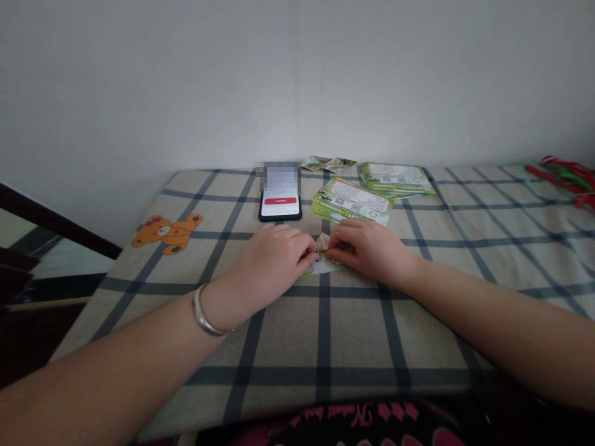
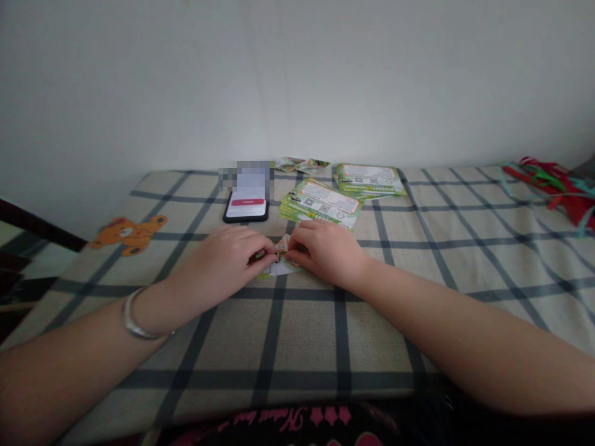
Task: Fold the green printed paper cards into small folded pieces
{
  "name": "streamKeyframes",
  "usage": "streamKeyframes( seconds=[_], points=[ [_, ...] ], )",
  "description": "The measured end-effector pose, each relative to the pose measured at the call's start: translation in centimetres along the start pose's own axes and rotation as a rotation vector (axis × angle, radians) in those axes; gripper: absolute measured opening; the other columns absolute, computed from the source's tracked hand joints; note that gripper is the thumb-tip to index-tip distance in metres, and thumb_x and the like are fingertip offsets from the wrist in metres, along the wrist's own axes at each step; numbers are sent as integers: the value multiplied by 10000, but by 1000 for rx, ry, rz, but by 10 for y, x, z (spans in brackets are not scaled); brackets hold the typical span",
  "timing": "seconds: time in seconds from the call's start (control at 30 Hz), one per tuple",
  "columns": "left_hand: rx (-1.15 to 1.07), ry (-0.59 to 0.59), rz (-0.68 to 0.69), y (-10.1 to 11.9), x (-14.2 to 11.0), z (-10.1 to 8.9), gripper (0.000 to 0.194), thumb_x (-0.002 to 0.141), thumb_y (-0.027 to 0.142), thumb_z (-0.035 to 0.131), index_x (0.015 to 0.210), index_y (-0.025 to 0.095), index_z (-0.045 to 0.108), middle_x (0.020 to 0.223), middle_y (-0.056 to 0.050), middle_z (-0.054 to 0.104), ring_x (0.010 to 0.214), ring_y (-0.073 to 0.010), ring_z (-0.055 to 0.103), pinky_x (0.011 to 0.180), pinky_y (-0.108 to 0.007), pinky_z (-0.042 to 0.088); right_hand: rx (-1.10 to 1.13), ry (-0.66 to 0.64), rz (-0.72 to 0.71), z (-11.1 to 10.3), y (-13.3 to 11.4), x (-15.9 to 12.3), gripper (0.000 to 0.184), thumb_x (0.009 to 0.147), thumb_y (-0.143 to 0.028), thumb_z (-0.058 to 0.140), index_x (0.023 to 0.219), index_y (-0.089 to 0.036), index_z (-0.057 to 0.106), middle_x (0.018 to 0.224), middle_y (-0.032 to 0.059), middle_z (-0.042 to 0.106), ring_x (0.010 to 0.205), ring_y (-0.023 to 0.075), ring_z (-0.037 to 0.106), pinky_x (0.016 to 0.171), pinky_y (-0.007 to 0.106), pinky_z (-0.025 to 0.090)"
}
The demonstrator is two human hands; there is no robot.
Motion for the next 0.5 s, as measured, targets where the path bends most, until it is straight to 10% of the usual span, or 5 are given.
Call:
streamKeyframes(
  seconds=[0.5],
  points=[
    [-61, -14, 48, 0, -2, 3, 132, 889, 237, 589, 1000, 171, 620, 946, -51, 638, 884, -211, 606, 737, -331, 466, 91, -7, 61, 3, 9, 0, 133, 870, -301, 623, 802, -187, 637, 822, 16, 633, 774, 146, 563, 664, 255, 384]
  ],
)
Point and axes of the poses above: each hand's wrist, its own x-axis towards the middle knuckle, its own z-axis out of the palm, y = z × x, the point moved 8 cm from there along x, towards the middle knuckle
